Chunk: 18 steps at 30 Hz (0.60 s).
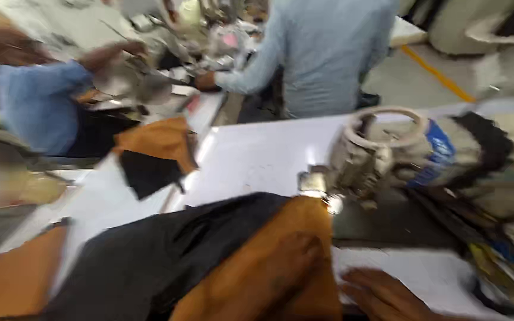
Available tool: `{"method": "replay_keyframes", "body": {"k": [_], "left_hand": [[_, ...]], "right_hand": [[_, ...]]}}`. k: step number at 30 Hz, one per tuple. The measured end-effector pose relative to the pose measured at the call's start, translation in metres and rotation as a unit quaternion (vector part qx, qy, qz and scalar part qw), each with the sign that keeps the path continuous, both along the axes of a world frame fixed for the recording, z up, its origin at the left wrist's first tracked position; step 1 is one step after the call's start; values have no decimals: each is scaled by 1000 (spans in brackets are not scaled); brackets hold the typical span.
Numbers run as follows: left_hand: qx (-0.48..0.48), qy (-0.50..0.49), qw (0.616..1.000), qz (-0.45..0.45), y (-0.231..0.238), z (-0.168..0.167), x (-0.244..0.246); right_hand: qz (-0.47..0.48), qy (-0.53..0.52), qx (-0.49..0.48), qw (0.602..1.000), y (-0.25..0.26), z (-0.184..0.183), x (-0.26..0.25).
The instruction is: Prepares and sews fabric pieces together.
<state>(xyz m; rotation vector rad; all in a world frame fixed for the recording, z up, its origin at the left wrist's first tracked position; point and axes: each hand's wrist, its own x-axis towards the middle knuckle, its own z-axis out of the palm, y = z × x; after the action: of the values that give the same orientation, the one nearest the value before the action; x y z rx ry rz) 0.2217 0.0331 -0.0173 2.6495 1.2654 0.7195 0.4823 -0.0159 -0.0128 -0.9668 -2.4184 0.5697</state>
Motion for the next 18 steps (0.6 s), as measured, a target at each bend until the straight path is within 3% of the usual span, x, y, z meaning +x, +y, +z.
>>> {"method": "replay_keyframes", "body": {"k": [4,7,14,18], "left_hand": [[-11,-44,999,-30,18,-6,-5],[-53,-59,996,-31,24,4,-7],[-124,23,990,-68,39,12,1],[-94,45,991,-83,45,13,3]], "right_hand": [[-60,-1,122,991,15,-9,10],[-54,-6,118,992,18,-14,3],[-53,-40,153,986,43,-14,-31],[-49,-32,162,985,52,-11,-31]]}}
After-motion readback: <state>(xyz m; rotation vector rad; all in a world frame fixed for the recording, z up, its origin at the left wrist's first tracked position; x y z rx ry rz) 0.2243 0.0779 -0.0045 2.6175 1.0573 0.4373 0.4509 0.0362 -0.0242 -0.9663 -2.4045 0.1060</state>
